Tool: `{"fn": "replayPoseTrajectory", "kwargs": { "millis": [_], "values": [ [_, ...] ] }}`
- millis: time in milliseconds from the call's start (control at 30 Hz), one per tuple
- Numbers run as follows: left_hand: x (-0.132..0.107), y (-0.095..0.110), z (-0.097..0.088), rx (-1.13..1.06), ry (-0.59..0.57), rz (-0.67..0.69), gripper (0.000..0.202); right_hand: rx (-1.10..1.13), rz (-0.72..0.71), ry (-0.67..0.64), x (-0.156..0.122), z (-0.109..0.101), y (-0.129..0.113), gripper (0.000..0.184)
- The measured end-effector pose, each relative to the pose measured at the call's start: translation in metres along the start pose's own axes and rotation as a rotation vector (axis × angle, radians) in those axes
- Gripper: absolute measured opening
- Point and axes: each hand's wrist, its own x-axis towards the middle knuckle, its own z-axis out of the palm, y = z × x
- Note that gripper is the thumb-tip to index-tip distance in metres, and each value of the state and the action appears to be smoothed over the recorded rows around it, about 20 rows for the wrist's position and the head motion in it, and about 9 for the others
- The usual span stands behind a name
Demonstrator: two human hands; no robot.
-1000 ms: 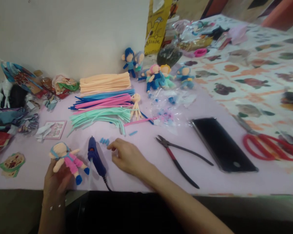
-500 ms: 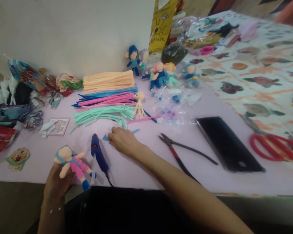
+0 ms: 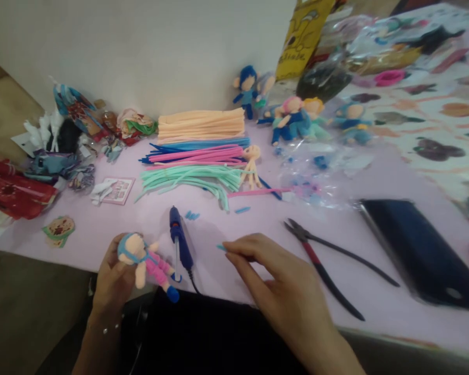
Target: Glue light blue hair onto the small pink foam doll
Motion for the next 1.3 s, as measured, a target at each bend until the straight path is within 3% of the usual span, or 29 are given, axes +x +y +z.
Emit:
{"fn": "replayPoseTrajectory", "kwargs": {
  "millis": [133,300,433,667,1300],
  "values": [
    [-0.009,0.003,-0.003,0.028,-0.011,0.099,0.047,0.03,-0.104,0.033,-0.006,0.001,-0.035,0.009],
    [-0.025,0.007,-0.011,0.087,-0.016,0.219,0.05,0.139,-0.274,-0.055,-0.006,0.028,-0.076,0.014],
    [-0.035,0.01,-0.015,0.115,-0.04,0.295,0.046,0.114,-0.365,-0.039,-0.007,0.051,-0.093,0.017],
    [-0.041,0.014,-0.018,0.129,-0.105,0.356,0.042,0.122,-0.37,-0.088,-0.007,0.067,-0.094,0.022],
    [-0.043,0.018,-0.011,0.217,-0.17,0.441,0.042,0.155,-0.375,-0.046,-0.005,0.073,-0.089,0.016]
  ]
}}
